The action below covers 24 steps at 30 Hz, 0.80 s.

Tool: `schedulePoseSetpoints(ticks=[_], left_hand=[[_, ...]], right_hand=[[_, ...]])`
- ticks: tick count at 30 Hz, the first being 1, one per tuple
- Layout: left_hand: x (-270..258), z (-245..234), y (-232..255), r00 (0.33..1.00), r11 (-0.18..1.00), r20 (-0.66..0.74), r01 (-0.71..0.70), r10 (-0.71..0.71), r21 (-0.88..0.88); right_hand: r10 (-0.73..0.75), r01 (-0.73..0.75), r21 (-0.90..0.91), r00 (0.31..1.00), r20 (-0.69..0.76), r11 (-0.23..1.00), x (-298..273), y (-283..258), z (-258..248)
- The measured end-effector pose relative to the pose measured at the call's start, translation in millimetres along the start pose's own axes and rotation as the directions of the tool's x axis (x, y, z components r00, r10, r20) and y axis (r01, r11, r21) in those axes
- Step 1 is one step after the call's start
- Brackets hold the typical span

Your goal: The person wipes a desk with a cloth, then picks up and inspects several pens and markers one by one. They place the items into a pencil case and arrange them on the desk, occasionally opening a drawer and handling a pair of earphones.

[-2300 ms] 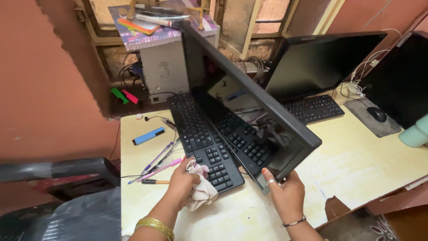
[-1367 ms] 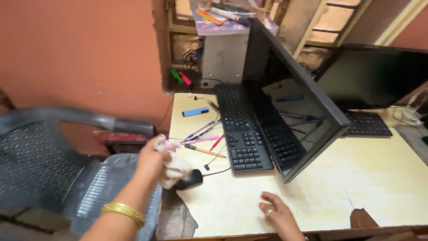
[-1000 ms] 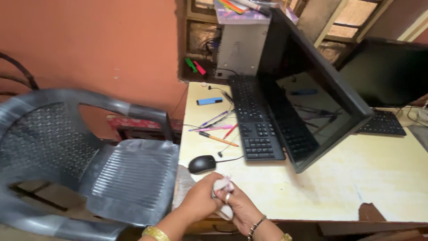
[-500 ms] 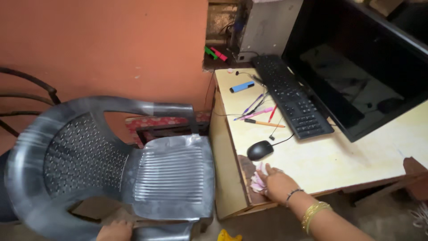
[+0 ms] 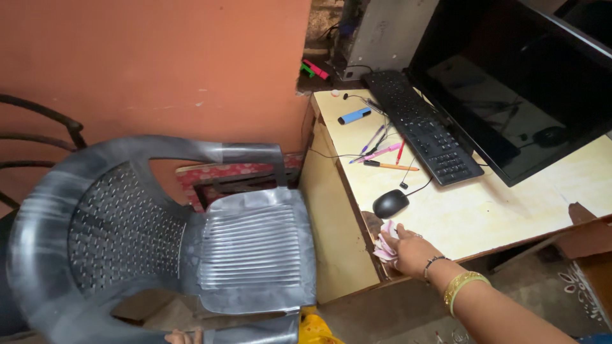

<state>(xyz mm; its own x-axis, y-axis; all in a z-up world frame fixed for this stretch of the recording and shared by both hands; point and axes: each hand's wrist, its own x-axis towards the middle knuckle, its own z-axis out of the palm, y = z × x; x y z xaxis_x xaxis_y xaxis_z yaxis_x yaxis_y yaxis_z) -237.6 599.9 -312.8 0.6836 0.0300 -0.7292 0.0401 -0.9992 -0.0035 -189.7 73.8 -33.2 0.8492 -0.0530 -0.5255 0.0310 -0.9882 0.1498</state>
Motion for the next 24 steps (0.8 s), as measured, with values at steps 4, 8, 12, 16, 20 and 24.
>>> schedulePoseSetpoints(ticks=[4,8,12,16,20,24], left_hand=[[-12,7,-4,1.000,0.999,0.012,0.023,-0.023,-0.048],[-27,13,-15,0.999,0.995,0.021,0.048,-0.046,-0.092],[-37,25,-21,0.997,0.989,0.035,0.075,-0.071,-0.127],[-49,36,-24,0.994,0.984,0.054,0.101,-0.094,-0.146],[-59,44,-26,0.991,0.977,0.066,0.130,-0.120,-0.170],[-65,48,-29,0.986,0.969,0.076,0.159,-0.147,-0.188]], right_hand=[[0.014,-0.014,0.005,1.000,0.026,1.000,1,2,2],[-0.001,0.001,-0.023,1.000,0.006,1.000,-2,3,4],[-0.018,0.018,-0.043,1.000,0.001,0.999,1,5,4],[-0.031,0.030,-0.070,0.999,-0.012,0.997,2,7,4],[-0.030,0.030,-0.094,1.000,0.004,0.995,4,6,3],[-0.043,0.043,-0.112,0.999,0.004,0.993,2,7,3]])
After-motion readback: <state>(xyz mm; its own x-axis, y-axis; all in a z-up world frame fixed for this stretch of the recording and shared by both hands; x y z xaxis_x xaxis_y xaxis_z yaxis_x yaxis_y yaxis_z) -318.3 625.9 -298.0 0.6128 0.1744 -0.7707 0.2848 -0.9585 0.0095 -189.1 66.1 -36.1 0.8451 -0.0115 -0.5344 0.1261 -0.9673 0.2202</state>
